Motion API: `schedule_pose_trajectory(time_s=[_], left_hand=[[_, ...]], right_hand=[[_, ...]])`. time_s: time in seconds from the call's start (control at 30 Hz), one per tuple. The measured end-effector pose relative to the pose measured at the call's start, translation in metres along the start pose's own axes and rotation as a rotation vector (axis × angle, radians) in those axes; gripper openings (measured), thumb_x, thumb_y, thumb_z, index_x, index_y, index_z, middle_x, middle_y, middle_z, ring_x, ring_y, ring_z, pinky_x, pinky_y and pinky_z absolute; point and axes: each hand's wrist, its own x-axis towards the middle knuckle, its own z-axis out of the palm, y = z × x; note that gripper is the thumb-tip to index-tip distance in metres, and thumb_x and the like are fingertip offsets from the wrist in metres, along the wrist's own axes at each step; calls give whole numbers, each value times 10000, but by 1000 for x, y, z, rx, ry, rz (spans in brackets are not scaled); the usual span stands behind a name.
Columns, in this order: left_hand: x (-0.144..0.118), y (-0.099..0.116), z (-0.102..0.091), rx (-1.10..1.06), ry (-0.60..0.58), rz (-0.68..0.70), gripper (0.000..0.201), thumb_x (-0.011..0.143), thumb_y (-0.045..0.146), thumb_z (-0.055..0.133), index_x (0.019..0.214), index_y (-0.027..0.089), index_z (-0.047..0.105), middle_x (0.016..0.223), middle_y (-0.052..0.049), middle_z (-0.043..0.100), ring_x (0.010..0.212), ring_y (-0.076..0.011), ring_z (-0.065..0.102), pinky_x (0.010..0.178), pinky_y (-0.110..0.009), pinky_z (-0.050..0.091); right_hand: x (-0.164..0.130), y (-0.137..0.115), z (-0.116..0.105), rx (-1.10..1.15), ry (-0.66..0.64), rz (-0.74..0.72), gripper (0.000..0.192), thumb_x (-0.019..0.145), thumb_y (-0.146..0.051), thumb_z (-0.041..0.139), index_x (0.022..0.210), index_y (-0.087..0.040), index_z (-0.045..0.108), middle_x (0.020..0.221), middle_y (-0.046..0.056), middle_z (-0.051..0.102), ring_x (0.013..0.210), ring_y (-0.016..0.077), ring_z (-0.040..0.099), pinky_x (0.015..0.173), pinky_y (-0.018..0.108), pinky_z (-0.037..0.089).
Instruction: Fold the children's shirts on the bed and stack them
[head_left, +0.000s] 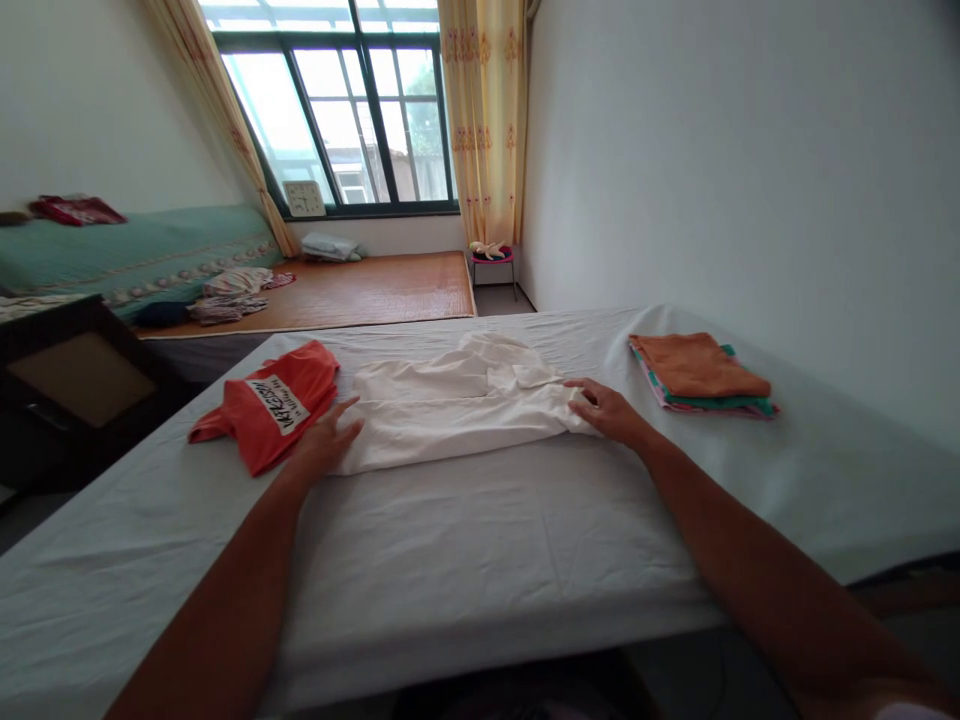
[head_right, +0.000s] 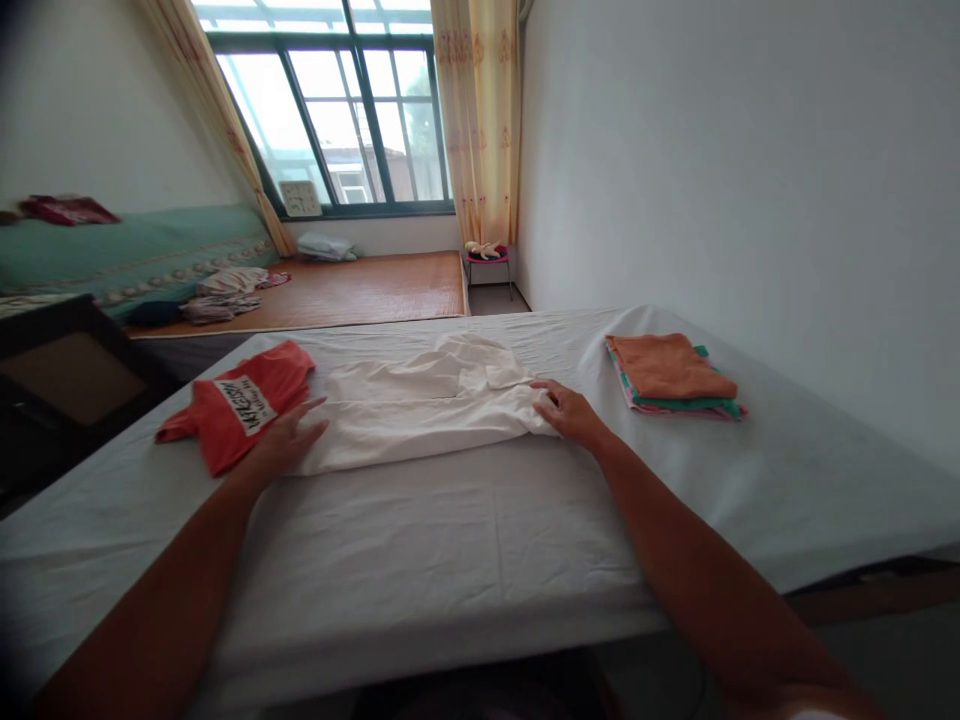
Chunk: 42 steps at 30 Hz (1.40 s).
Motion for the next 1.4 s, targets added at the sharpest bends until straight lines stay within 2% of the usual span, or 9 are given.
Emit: schedule_pose_trajectory(time_s=[0.1, 0.3, 0.53, 0.63, 0.77, 0.97, 1.07, 1.23, 1.4], left_hand=[[-7, 0, -16, -69, -72, -1, 558, 728, 545, 582, 1172, 222, 675, 1101, -38, 697, 1071, -268, 615, 912, -306, 472], [-13, -6, -34, -106, -351, -40, 733, 549, 716, 643, 1043, 184, 742, 961, -52, 728, 908, -254, 633, 779, -271, 500], [-16, -11, -41, -57, -393, -33, 669, 535, 686, 662, 1002, 215, 753, 760, -19, 687, 714, -205, 608, 641, -245, 478], [-17, -15, -42, -51, -403, -21, 639, 548, 667, 659, 990, 215, 751, 688, 2, 654, 665, -189, 590, 615, -243, 469], [-12, -22, -39, -7, -353, -24, 551, 625, 653, 599, 912, 207, 751, 740, -8, 690, 746, -212, 627, 684, -253, 487], [-3, -21, -16, 171, 39, 98, 449, 790, 450, 464, 1070, 191, 699, 1118, -79, 675, 984, -232, 645, 876, -306, 495], [-2, -17, -1, 263, 24, 270, 434, 859, 385, 418, 1132, 169, 678, 1173, -113, 655, 1125, -257, 584, 1008, -374, 429], [-2, -10, 9, 393, 6, 261, 422, 909, 382, 378, 1162, 206, 667, 1163, -106, 649, 1125, -271, 570, 941, -390, 459], [-1, -3, 3, 489, 43, 194, 364, 897, 332, 381, 1060, 217, 685, 1055, -81, 658, 987, -247, 617, 845, -352, 480]], right_hand=[[-3, -9, -7, 136, 51, -57, 419, 869, -482, 488, 1138, -199, 641, 883, 28, 662, 773, 172, 568, 719, 273, 440], [-6, 1, -25, 104, -410, -32, 398, 800, -487, 575, 982, -156, 701, 860, 33, 666, 785, 174, 578, 743, 286, 432], [-3, 18, -29, 57, -456, 51, 375, 746, -493, 623, 900, -161, 705, 759, 15, 662, 670, 143, 560, 626, 252, 431], [-2, 19, -29, -80, -264, 130, 337, 767, -486, 600, 871, -179, 690, 717, 11, 660, 549, 130, 538, 550, 257, 425], [8, -2, -21, -325, 130, -79, 218, 847, -357, 543, 891, -190, 676, 907, 46, 688, 669, 145, 605, 707, 281, 465], [35, -43, 11, -664, -104, -195, 321, 841, -339, 588, 1139, -237, 649, 1223, 77, 616, 888, 210, 655, 754, 298, 476], [42, -46, 26, -784, -187, -166, 304, 847, -373, 570, 1092, -229, 676, 1170, 98, 637, 921, 254, 659, 730, 324, 484], [46, -30, 38, -727, -19, -121, 269, 905, -299, 455, 966, -219, 704, 1023, 100, 679, 849, 238, 670, 707, 324, 487], [64, -8, 36, -196, 220, -55, 248, 885, -345, 480, 967, -194, 658, 944, 74, 705, 789, 194, 668, 742, 311, 516]])
